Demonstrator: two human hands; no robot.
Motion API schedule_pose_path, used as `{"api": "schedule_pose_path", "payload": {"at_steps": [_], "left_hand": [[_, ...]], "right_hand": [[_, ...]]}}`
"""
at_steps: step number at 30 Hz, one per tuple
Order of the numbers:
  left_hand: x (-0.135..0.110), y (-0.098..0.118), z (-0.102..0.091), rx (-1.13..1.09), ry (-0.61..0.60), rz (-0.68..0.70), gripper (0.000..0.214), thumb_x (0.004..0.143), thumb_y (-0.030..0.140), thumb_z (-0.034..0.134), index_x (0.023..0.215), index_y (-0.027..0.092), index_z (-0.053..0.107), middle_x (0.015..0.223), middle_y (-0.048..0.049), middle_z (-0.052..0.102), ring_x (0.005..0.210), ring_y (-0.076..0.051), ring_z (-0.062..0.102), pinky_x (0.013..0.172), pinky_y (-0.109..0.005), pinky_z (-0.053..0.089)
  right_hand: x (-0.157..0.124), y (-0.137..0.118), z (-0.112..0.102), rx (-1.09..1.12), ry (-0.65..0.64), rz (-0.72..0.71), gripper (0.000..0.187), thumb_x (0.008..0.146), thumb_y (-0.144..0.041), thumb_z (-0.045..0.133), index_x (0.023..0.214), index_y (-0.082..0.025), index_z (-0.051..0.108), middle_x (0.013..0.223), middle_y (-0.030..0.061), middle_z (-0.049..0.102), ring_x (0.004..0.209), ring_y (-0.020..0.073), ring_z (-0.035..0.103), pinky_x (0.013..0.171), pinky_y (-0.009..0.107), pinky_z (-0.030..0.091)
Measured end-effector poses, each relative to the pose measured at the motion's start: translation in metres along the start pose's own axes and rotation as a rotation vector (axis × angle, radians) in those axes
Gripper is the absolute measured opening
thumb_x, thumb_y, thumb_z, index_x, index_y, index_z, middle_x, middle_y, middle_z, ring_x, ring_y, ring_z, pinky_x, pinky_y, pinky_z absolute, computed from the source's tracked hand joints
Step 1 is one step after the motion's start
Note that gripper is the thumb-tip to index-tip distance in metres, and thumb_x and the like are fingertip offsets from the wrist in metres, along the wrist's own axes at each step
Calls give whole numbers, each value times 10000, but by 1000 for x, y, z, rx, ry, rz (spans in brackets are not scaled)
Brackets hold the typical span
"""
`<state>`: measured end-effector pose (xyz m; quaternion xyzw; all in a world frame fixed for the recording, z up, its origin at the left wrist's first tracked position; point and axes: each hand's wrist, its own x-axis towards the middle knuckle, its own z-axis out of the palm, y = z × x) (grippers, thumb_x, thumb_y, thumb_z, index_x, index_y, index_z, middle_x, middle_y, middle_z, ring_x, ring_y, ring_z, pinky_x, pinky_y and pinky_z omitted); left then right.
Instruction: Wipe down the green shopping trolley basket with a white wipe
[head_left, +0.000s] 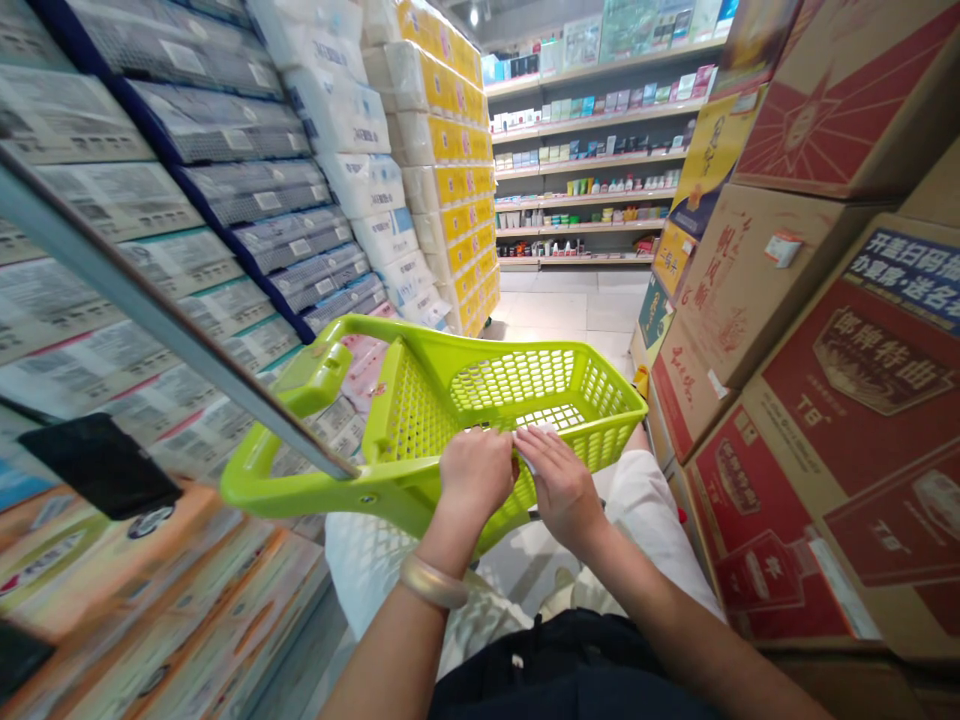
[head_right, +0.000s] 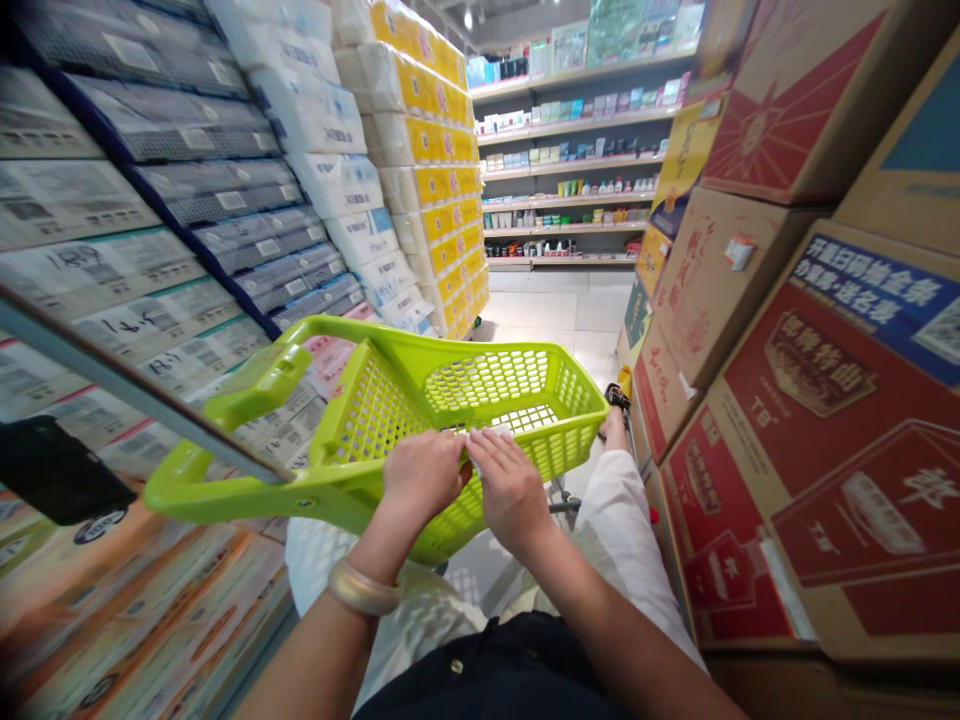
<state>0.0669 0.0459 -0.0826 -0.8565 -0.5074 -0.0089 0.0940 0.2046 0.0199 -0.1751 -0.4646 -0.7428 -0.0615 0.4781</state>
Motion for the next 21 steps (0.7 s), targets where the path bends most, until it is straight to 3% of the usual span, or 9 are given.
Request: {"api": "schedule_pose_path", "payload": {"at_steps": [6, 12, 18, 21], "left_hand": [[-1, -1, -1, -1, -17, -8, 154, 818, 291, 602, 860, 184, 703, 849, -95, 729, 873, -295, 692, 749, -372, 524], [0, -2, -3, -14, -32, -22, 163, 832, 285, 589, 871, 182, 708, 882, -114, 734, 897, -302, 689, 754, -375, 511], [-1, -3, -4, -6, -59, -29, 180, 833, 315, 594, 882, 187, 711, 873, -109, 732, 901, -304, 687, 758, -376, 503], [-1, -3, -4, -3, -47, -31, 172, 831, 297, 589, 871, 186, 714, 867, -109, 735, 893, -305, 690, 745, -373, 507]], "right_hand": [[-1, 22, -8, -89, 115, 161, 432, 894, -69, 393, 1228, -191, 638, 1217, 105, 699, 1194, 234, 627, 1069, 481, 472], [-3, 6, -5, 7, 1, 17, 469, 888, -53, 393, 1282, -198, 602, 1283, 79, 665, 1252, 205, 584, 1106, 435, 447], [-2, 26, -9, -100, 132, 211, 456, 876, -64, 401, 1239, -207, 636, 1206, 93, 705, 1203, 239, 620, 1078, 490, 466], [-1, 12, -4, -50, 65, 130, 464, 884, -69, 397, 1274, -195, 614, 1257, 96, 678, 1239, 228, 593, 1098, 476, 451]]}}
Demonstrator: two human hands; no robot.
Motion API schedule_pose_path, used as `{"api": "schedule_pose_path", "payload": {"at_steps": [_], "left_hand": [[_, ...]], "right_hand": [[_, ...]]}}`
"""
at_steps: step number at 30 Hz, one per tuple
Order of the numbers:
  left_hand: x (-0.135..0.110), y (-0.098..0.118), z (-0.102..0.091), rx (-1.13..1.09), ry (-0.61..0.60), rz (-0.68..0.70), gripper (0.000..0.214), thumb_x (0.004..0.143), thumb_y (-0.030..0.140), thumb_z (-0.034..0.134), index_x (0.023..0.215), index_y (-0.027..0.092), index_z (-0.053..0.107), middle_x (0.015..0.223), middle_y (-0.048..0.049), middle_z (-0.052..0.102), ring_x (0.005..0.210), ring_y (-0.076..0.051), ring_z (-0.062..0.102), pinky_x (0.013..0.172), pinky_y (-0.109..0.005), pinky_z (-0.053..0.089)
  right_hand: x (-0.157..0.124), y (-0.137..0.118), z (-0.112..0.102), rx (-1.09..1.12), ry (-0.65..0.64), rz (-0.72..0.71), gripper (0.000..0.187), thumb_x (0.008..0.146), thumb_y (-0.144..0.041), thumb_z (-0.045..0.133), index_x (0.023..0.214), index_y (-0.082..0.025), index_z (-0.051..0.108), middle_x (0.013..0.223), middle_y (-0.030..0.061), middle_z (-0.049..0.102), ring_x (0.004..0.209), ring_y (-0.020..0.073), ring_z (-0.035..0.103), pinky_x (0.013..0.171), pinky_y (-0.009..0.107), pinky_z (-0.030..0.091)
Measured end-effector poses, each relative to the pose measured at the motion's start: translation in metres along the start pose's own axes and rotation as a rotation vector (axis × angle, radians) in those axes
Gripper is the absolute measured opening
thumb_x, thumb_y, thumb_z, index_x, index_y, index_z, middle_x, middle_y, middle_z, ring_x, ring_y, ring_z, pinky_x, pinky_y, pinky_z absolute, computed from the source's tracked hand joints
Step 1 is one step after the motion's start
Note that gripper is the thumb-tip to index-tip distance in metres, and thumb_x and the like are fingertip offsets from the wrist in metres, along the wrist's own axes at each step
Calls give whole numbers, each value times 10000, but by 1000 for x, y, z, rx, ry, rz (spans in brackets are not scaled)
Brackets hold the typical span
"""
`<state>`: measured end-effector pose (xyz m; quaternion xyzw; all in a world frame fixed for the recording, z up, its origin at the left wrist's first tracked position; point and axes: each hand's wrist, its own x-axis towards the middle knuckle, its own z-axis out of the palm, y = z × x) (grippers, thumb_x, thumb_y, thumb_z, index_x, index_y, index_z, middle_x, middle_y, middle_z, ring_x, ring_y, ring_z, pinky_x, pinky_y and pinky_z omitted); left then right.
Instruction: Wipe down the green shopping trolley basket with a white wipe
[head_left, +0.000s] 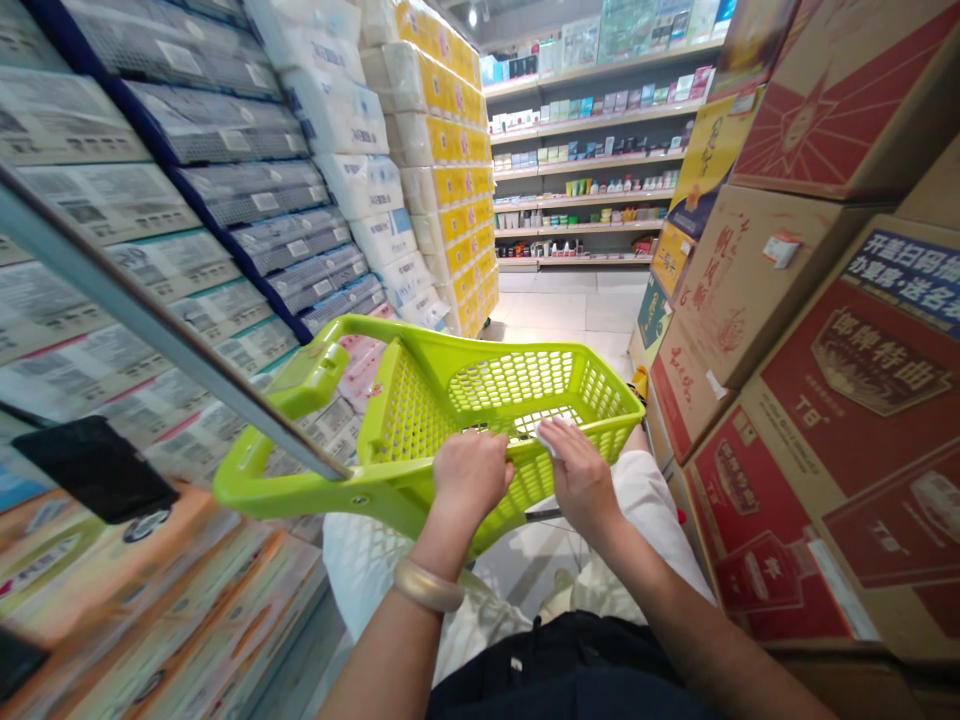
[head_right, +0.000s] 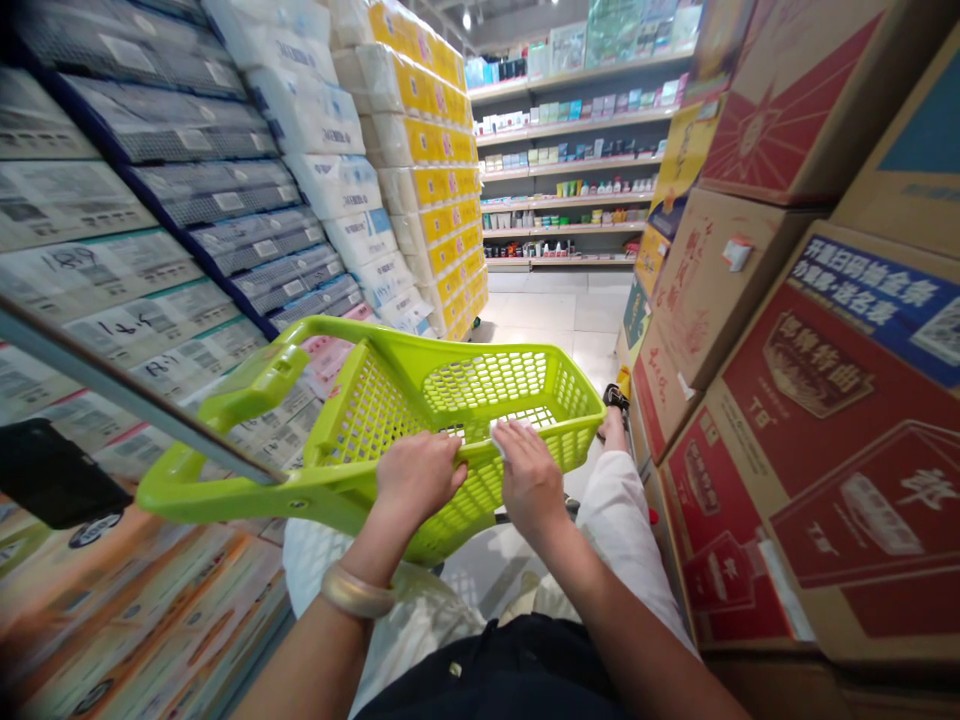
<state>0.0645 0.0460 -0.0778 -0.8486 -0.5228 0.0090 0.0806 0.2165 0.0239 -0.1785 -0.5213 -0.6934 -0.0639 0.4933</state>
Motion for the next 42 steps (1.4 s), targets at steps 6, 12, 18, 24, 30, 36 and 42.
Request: {"api": "schedule_pose_path", "payload": {"at_steps": [6, 12, 18, 24, 30, 36, 42], "left_hand": [[-1, -2, 1, 5, 9, 13, 181, 840, 292, 576, 886, 186, 716, 865, -112, 731, 893, -302, 685, 755, -376, 510], [0, -1, 2, 5, 2, 0, 179, 831, 306, 591, 869, 186, 718, 852, -111, 729, 884, -300, 686, 751, -372, 514], [-2, -2, 2, 14, 29, 9, 172, 838, 292, 581, 870, 187, 713, 848, -105, 729, 868, -296, 686, 748, -377, 522], [0, -4, 1, 24, -1, 0, 183, 833, 317, 589, 852, 183, 712, 842, -110, 726, 868, -299, 686, 737, -377, 515], [4, -5, 2, 17, 26, 9, 191, 842, 292, 565, 857, 169, 711, 856, -117, 732, 868, -301, 691, 726, -372, 515], [10, -11, 3, 26, 4, -20, 212, 838, 331, 579, 864, 175, 720, 840, -122, 726, 854, -312, 690, 722, -381, 514], [22, -15, 5, 28, 31, -42, 198, 825, 322, 593, 855, 177, 725, 820, -127, 729, 838, -305, 694, 725, -376, 510]], "right_hand": [[-2, -3, 2, 55, -31, -91, 479, 905, -62, 372, 1307, -199, 593, 1275, 88, 669, 1256, 207, 580, 1099, 450, 455], [-1, 7, 1, -9, 45, 14, 448, 897, -75, 392, 1266, -189, 620, 1246, 114, 681, 1235, 238, 596, 1086, 500, 457], [-2, -1, 3, 66, -33, -106, 460, 907, -57, 380, 1291, -188, 597, 1284, 96, 662, 1262, 208, 575, 1101, 450, 453], [0, 20, -1, -11, 78, 45, 440, 892, -72, 392, 1239, -194, 633, 1212, 111, 699, 1213, 242, 612, 1077, 510, 462], [-2, -9, 10, 95, -68, -134, 489, 907, -45, 371, 1330, -191, 569, 1320, 88, 638, 1298, 200, 540, 1130, 444, 421], [0, 42, -2, -20, 98, 88, 429, 900, -79, 391, 1230, -185, 644, 1226, 111, 692, 1246, 241, 586, 1097, 511, 441], [15, 2, 25, 86, -53, -64, 446, 910, -72, 384, 1275, -184, 615, 1286, 99, 660, 1261, 209, 574, 1118, 456, 430]]}}
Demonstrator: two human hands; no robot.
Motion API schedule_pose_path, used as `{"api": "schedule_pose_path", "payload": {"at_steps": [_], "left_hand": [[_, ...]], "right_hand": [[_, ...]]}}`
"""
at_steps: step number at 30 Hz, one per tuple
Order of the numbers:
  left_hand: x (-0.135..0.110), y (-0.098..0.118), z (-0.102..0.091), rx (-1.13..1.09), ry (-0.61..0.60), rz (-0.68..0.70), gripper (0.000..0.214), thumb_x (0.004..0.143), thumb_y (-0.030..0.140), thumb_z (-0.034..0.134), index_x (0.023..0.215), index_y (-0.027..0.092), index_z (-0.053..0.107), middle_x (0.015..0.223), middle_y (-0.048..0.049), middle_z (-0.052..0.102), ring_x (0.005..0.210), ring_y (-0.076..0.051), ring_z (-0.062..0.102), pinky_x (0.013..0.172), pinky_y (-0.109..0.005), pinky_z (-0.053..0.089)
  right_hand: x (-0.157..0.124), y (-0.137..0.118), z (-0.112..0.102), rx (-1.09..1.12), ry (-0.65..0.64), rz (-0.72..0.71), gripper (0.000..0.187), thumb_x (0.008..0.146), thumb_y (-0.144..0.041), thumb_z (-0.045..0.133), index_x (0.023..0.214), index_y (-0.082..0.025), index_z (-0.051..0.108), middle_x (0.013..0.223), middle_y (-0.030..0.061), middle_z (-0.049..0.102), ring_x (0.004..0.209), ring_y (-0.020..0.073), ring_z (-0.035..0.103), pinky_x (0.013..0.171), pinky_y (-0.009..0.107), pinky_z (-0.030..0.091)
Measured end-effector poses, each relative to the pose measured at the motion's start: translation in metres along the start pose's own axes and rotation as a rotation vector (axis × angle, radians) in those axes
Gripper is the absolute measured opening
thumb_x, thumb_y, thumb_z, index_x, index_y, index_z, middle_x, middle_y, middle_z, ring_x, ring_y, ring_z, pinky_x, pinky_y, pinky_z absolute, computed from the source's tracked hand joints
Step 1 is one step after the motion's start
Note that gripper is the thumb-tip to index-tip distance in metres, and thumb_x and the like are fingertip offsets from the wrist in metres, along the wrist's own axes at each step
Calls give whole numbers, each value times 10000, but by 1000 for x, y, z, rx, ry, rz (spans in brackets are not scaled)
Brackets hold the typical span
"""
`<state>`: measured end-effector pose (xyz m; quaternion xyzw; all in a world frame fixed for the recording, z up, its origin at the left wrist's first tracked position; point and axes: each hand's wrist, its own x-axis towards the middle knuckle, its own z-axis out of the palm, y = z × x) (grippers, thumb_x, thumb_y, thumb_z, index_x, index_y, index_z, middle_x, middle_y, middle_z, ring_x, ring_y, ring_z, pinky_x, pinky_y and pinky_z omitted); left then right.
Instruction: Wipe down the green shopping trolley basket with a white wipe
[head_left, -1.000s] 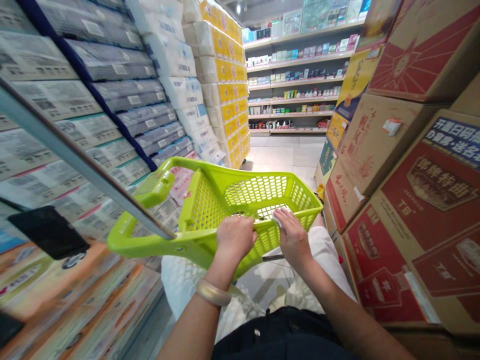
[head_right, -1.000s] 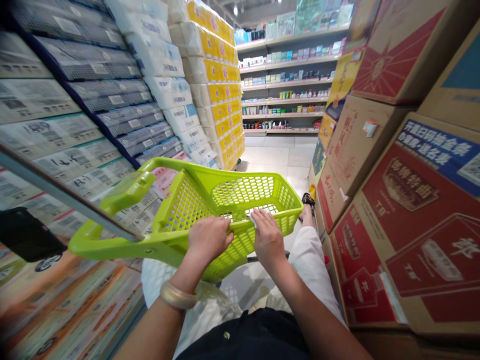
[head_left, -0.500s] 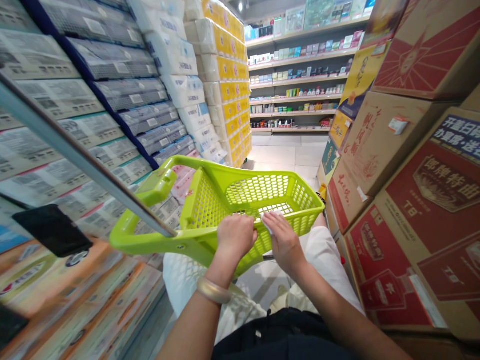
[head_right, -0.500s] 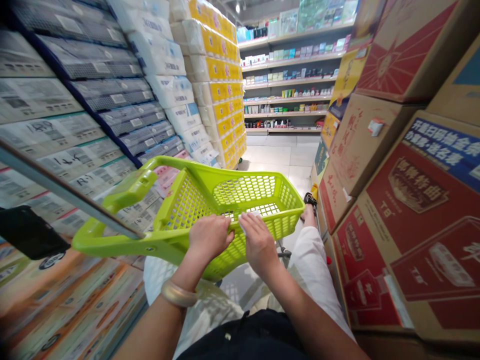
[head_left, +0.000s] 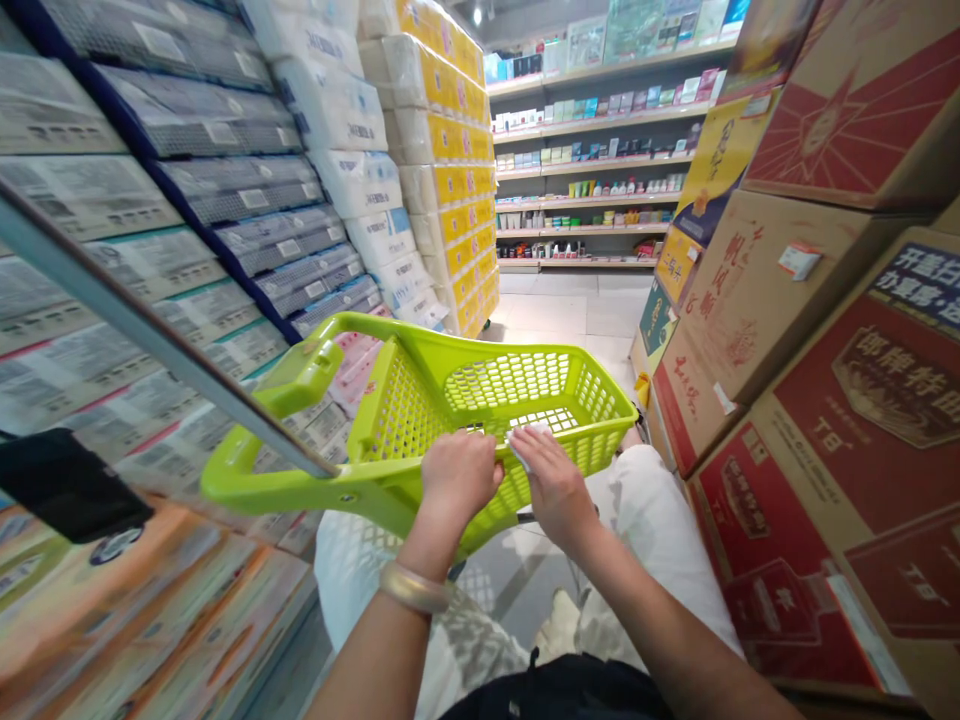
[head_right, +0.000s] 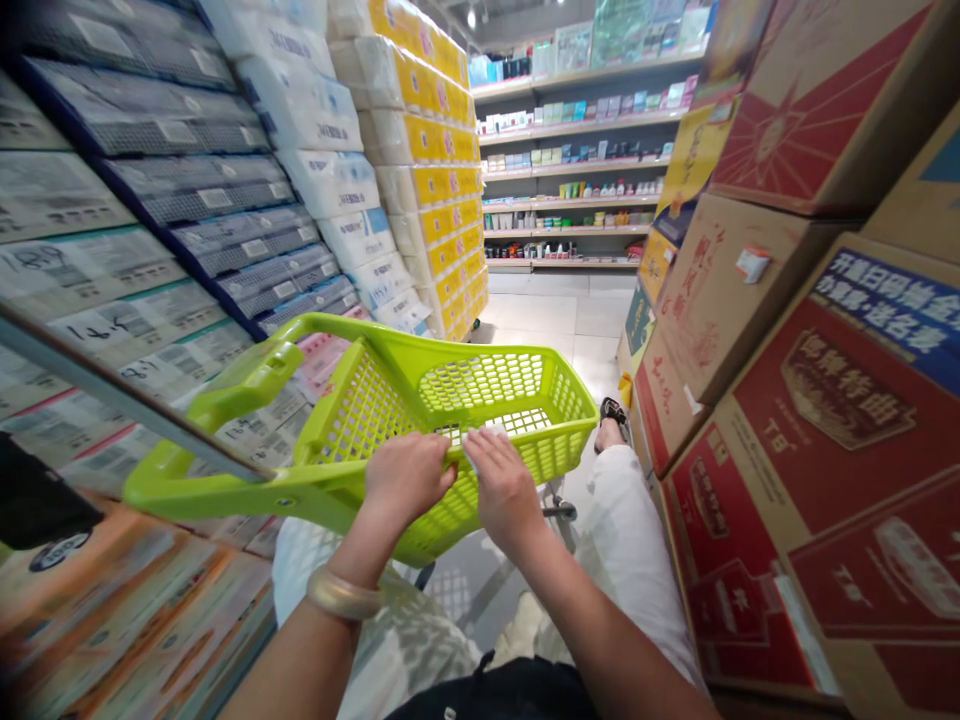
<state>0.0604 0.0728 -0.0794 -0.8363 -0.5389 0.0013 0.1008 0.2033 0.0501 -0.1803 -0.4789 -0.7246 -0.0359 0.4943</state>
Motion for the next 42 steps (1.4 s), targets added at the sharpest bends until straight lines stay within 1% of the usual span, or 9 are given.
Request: {"api": "schedule_pose_path", "payload": {"at_steps": [3, 10, 18, 20, 26, 29, 35, 38, 42], "left_hand": [[5, -5, 3, 5, -3, 4, 203, 826, 332, 596, 857, 179, 725, 823, -128, 728, 835, -307, 691, 719, -380, 506], [20, -15, 9, 29, -29, 9, 231, 823, 363, 575, 834, 183, 719, 819, -117, 725, 815, -319, 688, 681, -385, 503], [43, -20, 12, 17, -8, -1, 210, 810, 352, 577, 835, 198, 716, 814, -110, 727, 805, -312, 690, 682, -377, 496], [51, -22, 14, 25, -7, -2, 211, 811, 355, 572, 830, 203, 716, 809, -105, 727, 802, -312, 690, 678, -377, 497], [81, -26, 18, 51, 13, 24, 223, 817, 371, 560, 809, 209, 712, 792, -94, 720, 797, -313, 689, 673, -381, 500], [99, -26, 21, 60, 19, 47, 221, 820, 366, 555, 816, 209, 712, 793, -90, 721, 803, -308, 688, 680, -378, 501], [136, -29, 30, 75, 41, 94, 249, 831, 370, 528, 860, 200, 709, 847, -93, 727, 829, -319, 683, 687, -394, 503], [154, -33, 35, 72, 51, 104, 266, 839, 383, 513, 870, 205, 708, 865, -97, 729, 848, -318, 679, 711, -394, 497], [174, -39, 40, 96, 73, 107, 291, 846, 420, 501, 890, 214, 702, 866, -92, 731, 849, -306, 676, 713, -377, 485]], "right_hand": [[6, -2, 4, 34, -42, -45, 474, 906, -50, 375, 1298, -200, 595, 1300, 77, 654, 1277, 189, 560, 1117, 432, 436], [2, 67, -17, -148, 182, 178, 440, 880, -59, 393, 1213, -179, 654, 1200, 123, 702, 1217, 247, 608, 1080, 519, 451], [26, 34, 14, -19, -24, -47, 482, 900, -37, 381, 1309, -192, 583, 1308, 85, 647, 1295, 193, 542, 1125, 433, 420], [28, 49, 10, -41, -13, -22, 484, 899, -35, 379, 1306, -192, 588, 1298, 86, 653, 1289, 196, 548, 1120, 435, 426], [31, 129, -16, -198, 159, 192, 474, 859, -50, 382, 1231, -178, 646, 1205, 125, 699, 1217, 249, 607, 1078, 522, 454], [43, 136, -6, -203, 147, 198, 475, 854, -48, 386, 1229, -178, 647, 1218, 122, 694, 1220, 248, 605, 1083, 520, 450], [77, 118, 35, -83, -26, 13, 512, 861, -34, 405, 1309, -198, 594, 1302, 86, 652, 1282, 206, 555, 1131, 450, 411], [85, 141, 34, -101, -9, 33, 503, 860, -28, 401, 1290, -189, 607, 1299, 90, 654, 1285, 203, 551, 1134, 442, 406], [91, 190, 18, -182, 107, 204, 473, 839, -18, 391, 1209, -158, 650, 1235, 125, 685, 1238, 226, 588, 1119, 493, 408]]}}
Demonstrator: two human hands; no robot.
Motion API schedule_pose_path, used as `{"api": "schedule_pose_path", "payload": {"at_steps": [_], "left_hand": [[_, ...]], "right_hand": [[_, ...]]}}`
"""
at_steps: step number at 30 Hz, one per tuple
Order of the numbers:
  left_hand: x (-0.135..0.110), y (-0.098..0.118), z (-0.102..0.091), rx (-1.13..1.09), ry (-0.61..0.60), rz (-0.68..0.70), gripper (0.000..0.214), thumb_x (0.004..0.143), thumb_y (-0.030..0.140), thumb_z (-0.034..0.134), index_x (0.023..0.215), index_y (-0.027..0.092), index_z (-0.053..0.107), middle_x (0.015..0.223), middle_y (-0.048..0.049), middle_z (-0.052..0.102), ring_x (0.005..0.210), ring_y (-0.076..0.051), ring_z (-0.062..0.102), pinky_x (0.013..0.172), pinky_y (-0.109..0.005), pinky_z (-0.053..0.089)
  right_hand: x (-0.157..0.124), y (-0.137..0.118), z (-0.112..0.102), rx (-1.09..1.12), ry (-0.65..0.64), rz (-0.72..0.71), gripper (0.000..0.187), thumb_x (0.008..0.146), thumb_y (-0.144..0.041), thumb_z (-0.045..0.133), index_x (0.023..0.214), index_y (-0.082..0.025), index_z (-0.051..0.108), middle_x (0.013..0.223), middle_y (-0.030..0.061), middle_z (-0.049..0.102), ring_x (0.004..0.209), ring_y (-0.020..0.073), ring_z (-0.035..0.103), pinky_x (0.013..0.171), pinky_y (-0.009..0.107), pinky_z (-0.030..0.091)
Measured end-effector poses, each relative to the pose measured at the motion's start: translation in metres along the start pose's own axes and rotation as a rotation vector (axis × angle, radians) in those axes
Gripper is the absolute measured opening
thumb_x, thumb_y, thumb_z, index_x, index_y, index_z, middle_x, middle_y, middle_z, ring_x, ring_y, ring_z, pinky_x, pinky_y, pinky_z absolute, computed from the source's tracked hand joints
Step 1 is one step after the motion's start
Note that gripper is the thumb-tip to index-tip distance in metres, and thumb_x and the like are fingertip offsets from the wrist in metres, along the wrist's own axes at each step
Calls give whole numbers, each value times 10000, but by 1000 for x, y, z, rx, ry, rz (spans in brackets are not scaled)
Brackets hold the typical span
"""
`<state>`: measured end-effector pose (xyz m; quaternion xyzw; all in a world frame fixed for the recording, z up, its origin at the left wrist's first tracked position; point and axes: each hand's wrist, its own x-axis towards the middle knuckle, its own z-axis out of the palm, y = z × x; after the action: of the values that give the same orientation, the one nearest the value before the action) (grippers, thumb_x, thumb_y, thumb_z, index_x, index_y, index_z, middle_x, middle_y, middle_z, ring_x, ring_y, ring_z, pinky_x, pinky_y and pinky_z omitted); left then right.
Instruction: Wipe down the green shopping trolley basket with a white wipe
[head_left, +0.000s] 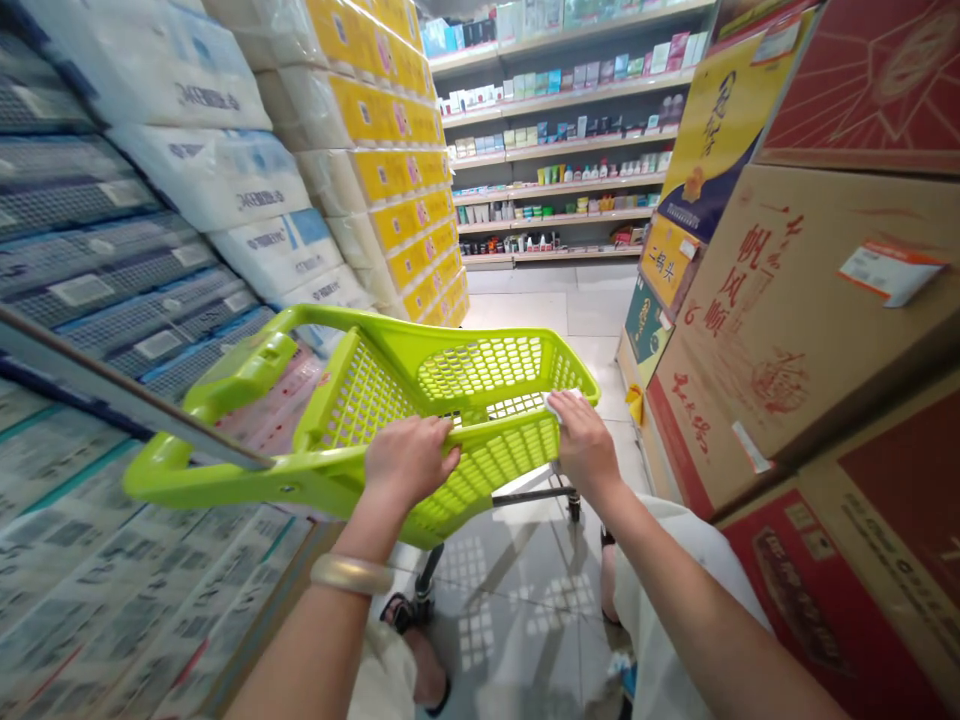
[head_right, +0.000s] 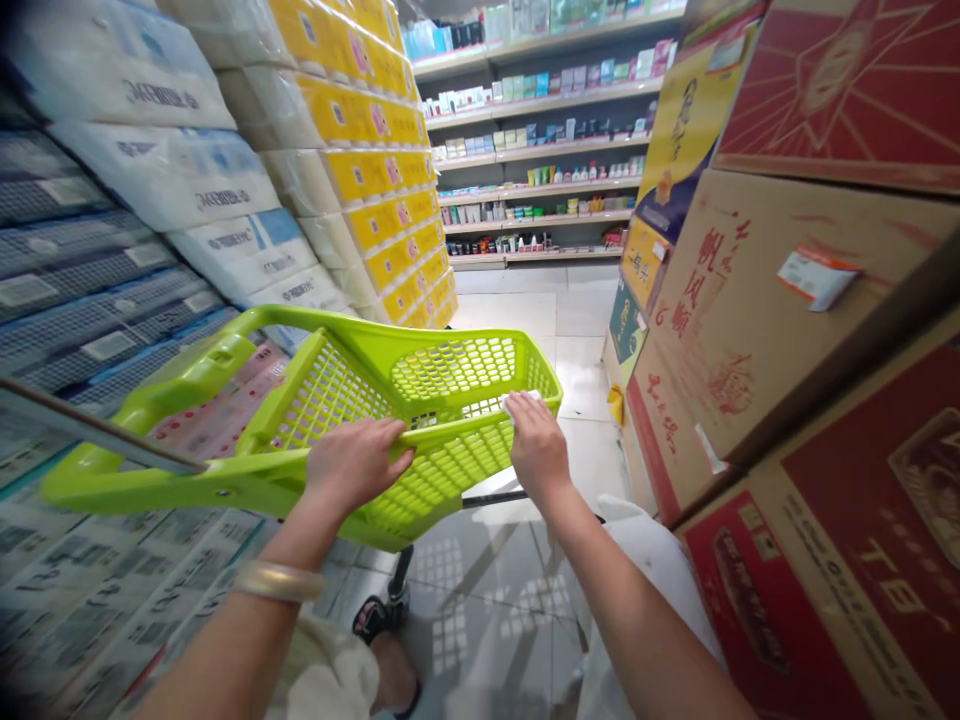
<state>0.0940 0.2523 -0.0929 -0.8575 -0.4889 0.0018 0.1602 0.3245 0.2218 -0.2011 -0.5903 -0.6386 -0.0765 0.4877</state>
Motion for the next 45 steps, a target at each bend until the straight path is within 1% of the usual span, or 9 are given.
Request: {"api": "schedule_pose_path", "payload": {"at_steps": [4, 13, 18, 23, 29, 32, 36, 39, 45], "left_hand": [[13, -12, 5, -13, 41, -3, 342, 858, 483, 486, 959, 244, 709, 878, -75, 738, 843, -288, 678, 719, -361, 472], [26, -48, 18, -20, 40, 16, 398, 928, 483, 399, 999, 284, 736, 960, -42, 758, 881, -291, 682, 762, -385, 449], [32, -55, 20, -39, 25, 10, 386, 930, 455, 405, 1003, 282, 742, 961, -51, 757, 889, -298, 681, 760, -398, 449], [37, -23, 24, -125, 133, -23, 318, 893, 392, 481, 1055, 255, 718, 1047, -67, 739, 1012, -299, 633, 968, -483, 371], [48, 37, 39, -307, 279, -160, 316, 814, 248, 559, 1108, 245, 674, 1213, -77, 670, 1160, -302, 550, 1072, -536, 256], [55, 44, 46, -390, 341, -147, 283, 846, 294, 557, 1099, 270, 680, 1218, -54, 667, 1187, -303, 530, 1086, -544, 233], [66, 46, 52, -448, 364, -146, 270, 876, 347, 538, 1084, 268, 692, 1179, -50, 680, 1184, -305, 524, 1091, -542, 225], [74, 52, 54, -472, 371, -184, 251, 901, 345, 507, 1037, 258, 699, 1135, -53, 693, 1158, -300, 532, 1080, -533, 232], [78, 58, 57, -457, 428, -203, 229, 922, 324, 484, 967, 263, 700, 1068, -38, 712, 1139, -291, 535, 1067, -511, 225]], "right_hand": [[14, 9, 11, -37, 38, 46, 437, 825, -18, 412, 1150, -152, 673, 1181, 128, 710, 1186, 237, 623, 1110, 505, 411], [20, -27, 43, 43, -97, -217, 477, 830, 9, 405, 1216, -140, 643, 1263, 110, 674, 1238, 218, 590, 1134, 449, 398], [23, -2, 31, -91, -19, -3, 470, 807, 19, 402, 1164, -130, 669, 1194, 142, 705, 1189, 253, 628, 1071, 490, 456], [32, 7, 34, -73, 26, 100, 465, 804, 6, 423, 1155, -158, 681, 1187, 133, 709, 1194, 264, 624, 1082, 512, 443], [37, -30, 48, 112, -153, -167, 485, 877, -37, 399, 1284, -198, 610, 1285, 82, 663, 1270, 201, 567, 1130, 455, 411], [35, -18, 37, 101, -183, -195, 498, 896, -55, 398, 1333, -217, 575, 1329, 69, 635, 1308, 195, 530, 1141, 447, 401], [38, 29, 16, -46, -20, 82, 485, 860, -43, 397, 1244, -198, 650, 1256, 85, 680, 1256, 231, 579, 1118, 486, 429], [41, 36, 18, -78, 44, 188, 467, 860, -62, 420, 1228, -217, 661, 1246, 76, 685, 1266, 249, 571, 1114, 526, 425], [40, 2, 36, 55, -144, -135, 511, 896, -48, 380, 1330, -228, 581, 1354, 53, 615, 1336, 184, 500, 1157, 435, 384]]}}
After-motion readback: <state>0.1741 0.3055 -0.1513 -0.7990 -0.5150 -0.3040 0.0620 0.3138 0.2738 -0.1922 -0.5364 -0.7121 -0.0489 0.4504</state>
